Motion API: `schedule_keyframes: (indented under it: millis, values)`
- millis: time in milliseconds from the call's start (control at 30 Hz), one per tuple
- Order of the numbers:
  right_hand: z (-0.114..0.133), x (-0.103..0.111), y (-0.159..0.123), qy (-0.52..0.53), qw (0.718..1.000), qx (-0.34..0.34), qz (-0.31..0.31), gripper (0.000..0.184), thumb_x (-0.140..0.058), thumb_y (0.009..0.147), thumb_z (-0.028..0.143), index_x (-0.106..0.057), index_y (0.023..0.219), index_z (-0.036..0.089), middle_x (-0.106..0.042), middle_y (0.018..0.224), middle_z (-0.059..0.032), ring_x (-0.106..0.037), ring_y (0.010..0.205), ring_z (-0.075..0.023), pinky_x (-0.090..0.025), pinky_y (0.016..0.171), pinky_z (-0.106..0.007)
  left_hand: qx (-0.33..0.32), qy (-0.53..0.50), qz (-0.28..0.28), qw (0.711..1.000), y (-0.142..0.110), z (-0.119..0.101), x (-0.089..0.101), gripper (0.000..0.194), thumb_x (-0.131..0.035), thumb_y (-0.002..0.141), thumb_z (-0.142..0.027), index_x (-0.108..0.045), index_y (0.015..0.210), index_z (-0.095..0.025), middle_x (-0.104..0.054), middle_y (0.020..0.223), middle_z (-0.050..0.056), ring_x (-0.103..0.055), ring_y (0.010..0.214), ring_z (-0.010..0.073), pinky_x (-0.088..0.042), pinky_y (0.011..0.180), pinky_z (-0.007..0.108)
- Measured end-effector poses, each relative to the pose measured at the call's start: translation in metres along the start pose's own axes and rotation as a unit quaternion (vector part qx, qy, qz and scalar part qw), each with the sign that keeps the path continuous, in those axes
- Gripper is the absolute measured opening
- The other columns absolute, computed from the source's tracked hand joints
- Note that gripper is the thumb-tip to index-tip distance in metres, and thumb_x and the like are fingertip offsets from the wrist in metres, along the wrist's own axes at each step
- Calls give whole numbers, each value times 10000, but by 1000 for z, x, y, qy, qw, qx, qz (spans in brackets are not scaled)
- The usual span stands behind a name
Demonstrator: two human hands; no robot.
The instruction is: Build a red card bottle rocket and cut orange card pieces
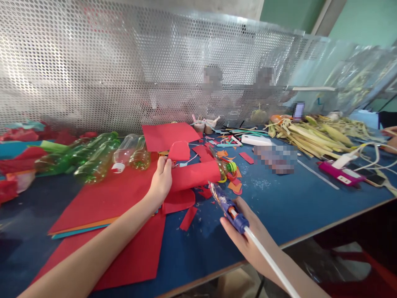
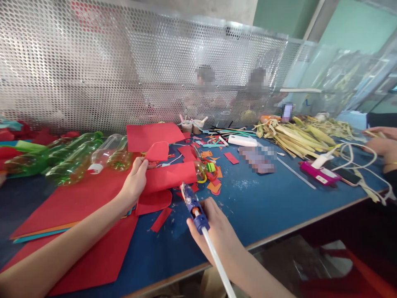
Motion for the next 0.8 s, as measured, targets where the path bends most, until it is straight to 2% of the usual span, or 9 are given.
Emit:
schedule_keyframes:
  millis: [167,433,633,800]
  values:
    - [0,-4,-1,-19,1000,20,-10,43,-446,902,219,-425,869,235,-542,783,-21,-580,688,-183,-475,607,-272,4,0,0,1000,2,3,0,172,-354,852,-396,-437,794,-257,-654,801,17,-633,873,241,-462,806,354]
    - [0,-15,-2,-90,995,35,23,111,-458,871,138,-400,828,221,-489,784,-28,-522,692,-194,-448,601,-291,13,8,-5,1000,3,4,0,179,-367,842,-402,-436,758,-260,-611,766,-7,-612,790,222,-452,745,325]
    - [11,-16,5,-125,989,71,20,97,-471,864,147,-403,866,216,-508,807,-37,-525,728,-214,-470,620,-319,23,4,-1,1000,7,8,0,200,-366,833,-433,-450,779,-260,-638,792,10,-612,765,225,-458,687,315]
    - [12,-17,8,-126,989,73,9,97,-462,857,144,-415,900,217,-521,818,-44,-536,761,-226,-494,645,-334,24,9,-4,1000,7,6,2,210,-373,822,-451,-454,770,-264,-643,774,7,-613,734,226,-462,641,310]
Point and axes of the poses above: each hand's wrist, its own y-axis towards the middle knuckle, its own x-axis out of the back of the hand, z = x × y, the point moved 5 cm from there along y, towards the middle knuckle
